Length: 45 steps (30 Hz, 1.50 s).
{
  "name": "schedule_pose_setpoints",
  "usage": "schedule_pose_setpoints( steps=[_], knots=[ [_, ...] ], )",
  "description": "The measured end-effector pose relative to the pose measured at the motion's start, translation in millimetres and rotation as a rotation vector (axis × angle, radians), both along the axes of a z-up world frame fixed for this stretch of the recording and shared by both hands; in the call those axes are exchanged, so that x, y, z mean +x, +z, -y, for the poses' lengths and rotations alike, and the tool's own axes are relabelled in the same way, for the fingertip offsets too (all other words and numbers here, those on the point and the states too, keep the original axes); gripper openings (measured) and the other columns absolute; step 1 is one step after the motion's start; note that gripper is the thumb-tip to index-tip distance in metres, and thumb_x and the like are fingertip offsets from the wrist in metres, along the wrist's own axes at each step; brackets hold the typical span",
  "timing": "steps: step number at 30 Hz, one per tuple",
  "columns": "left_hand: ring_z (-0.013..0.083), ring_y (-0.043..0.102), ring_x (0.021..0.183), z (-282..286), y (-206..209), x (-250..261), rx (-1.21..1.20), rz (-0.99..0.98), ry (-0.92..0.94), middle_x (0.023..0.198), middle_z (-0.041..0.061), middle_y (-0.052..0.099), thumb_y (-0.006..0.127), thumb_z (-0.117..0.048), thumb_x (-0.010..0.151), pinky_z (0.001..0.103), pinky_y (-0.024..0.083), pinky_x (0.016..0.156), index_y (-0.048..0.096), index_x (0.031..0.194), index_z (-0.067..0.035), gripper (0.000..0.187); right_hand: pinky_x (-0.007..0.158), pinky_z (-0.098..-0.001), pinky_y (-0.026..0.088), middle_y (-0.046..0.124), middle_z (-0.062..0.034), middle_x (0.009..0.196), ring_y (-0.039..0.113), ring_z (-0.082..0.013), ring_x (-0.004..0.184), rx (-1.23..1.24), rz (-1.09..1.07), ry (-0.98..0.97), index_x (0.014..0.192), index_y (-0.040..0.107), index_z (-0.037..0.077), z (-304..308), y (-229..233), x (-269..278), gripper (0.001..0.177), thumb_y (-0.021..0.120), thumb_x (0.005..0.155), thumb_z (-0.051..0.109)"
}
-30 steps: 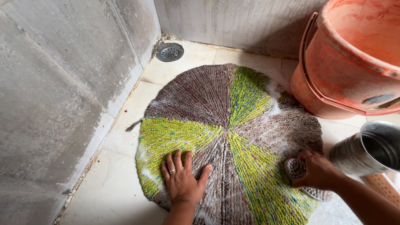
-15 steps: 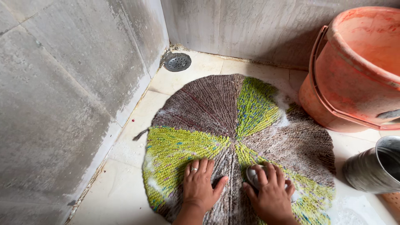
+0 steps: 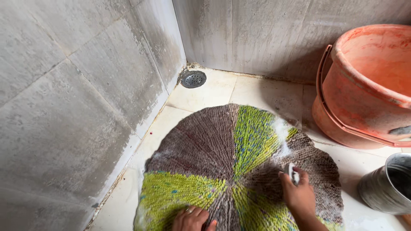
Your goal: The person scrubs a round, multi-colored mat on a tiled floor using a small metal scrubber. They repeatedly rub the scrubber across the mat's surface, occasionally dipping it into a metal cup of water and rinsing their hands.
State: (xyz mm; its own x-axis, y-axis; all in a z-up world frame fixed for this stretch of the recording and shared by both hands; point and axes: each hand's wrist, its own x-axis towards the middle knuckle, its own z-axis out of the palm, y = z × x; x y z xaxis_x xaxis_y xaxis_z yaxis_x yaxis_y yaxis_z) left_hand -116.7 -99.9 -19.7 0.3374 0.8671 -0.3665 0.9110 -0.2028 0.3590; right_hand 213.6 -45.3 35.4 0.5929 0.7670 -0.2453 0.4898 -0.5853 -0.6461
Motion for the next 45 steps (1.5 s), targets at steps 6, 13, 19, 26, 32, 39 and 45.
schedule_pose_setpoints(
  steps=[6,13,19,26,32,39,45],
  knots=[
    [0.0314,0.050,0.132,-61.5,13.9,57.1,0.339,0.089,0.135,0.137,0.019,0.055,0.050,-0.043,0.099,0.051,0.035,0.115,0.056,0.130,-0.002,0.052,0.092,-0.0472,0.058,0.068,-0.0223,0.123,0.073,-0.0379,0.096,-0.089,-0.018,0.193,0.171,0.025,0.024,-6.5,11.3,-18.7,0.090,0.062,0.093,0.049],
    [0.0374,0.010,0.153,-73.1,-26.7,73.2,0.874,0.015,0.224,0.165,0.011,0.020,0.044,-0.057,0.096,0.056,0.002,0.121,0.031,0.156,-0.015,0.074,0.100,-0.0640,0.040,0.049,-0.0206,0.147,0.049,-0.0433,0.126,0.521,0.651,1.028,0.142,0.054,0.045,-20.4,-23.9,-105.5,0.056,0.060,0.087,0.056],
    [0.0386,0.012,0.151,-61.2,-22.0,69.8,0.785,-0.063,0.181,0.166,0.011,0.022,0.040,-0.061,0.101,0.057,0.004,0.122,0.033,0.158,-0.021,0.070,0.108,-0.0662,0.031,0.039,-0.0194,0.155,0.035,-0.0463,0.140,0.232,0.808,1.010,0.143,0.052,0.053,-81.3,4.2,-57.8,0.051,0.049,0.092,0.052],
    [0.0376,0.011,0.152,-70.0,-36.1,66.0,0.912,-0.032,0.123,0.165,0.011,0.023,0.042,-0.064,0.100,0.054,0.004,0.120,0.033,0.158,-0.022,0.072,0.100,-0.0515,0.047,0.054,-0.0174,0.142,0.053,-0.0404,0.122,0.140,0.975,0.579,0.144,0.049,0.050,-176.6,0.0,-1.2,0.048,0.041,0.097,0.057],
    [0.0433,0.004,0.155,-73.5,-41.1,63.8,0.342,0.009,0.255,0.167,0.026,0.012,0.056,-0.049,0.094,0.055,0.001,0.120,0.021,0.154,0.007,0.090,0.088,-0.0470,0.058,0.066,-0.0161,0.129,0.067,-0.0314,0.106,0.650,0.574,0.985,0.138,0.059,0.043,-58.6,-41.4,-88.1,0.037,0.050,0.104,0.053],
    [0.0407,0.002,0.156,-71.7,-25.3,68.5,0.207,0.067,0.324,0.169,0.022,0.012,0.061,-0.058,0.090,0.054,0.000,0.118,0.022,0.160,-0.009,0.094,0.102,-0.0419,0.053,0.056,-0.0139,0.141,0.057,-0.0313,0.117,-0.063,0.626,0.849,0.141,0.053,0.048,-150.6,7.8,-24.3,0.040,0.046,0.102,0.053],
    [0.0394,0.001,0.158,-75.0,-19.3,69.6,0.108,0.060,0.329,0.170,0.020,0.011,0.059,-0.058,0.091,0.054,-0.001,0.120,0.020,0.161,-0.009,0.094,0.100,-0.0497,0.048,0.053,-0.0195,0.141,0.050,-0.0434,0.122,-0.082,0.851,0.638,0.147,0.048,0.046,-181.1,13.1,-21.4,0.048,0.046,0.100,0.054]
  ],
)
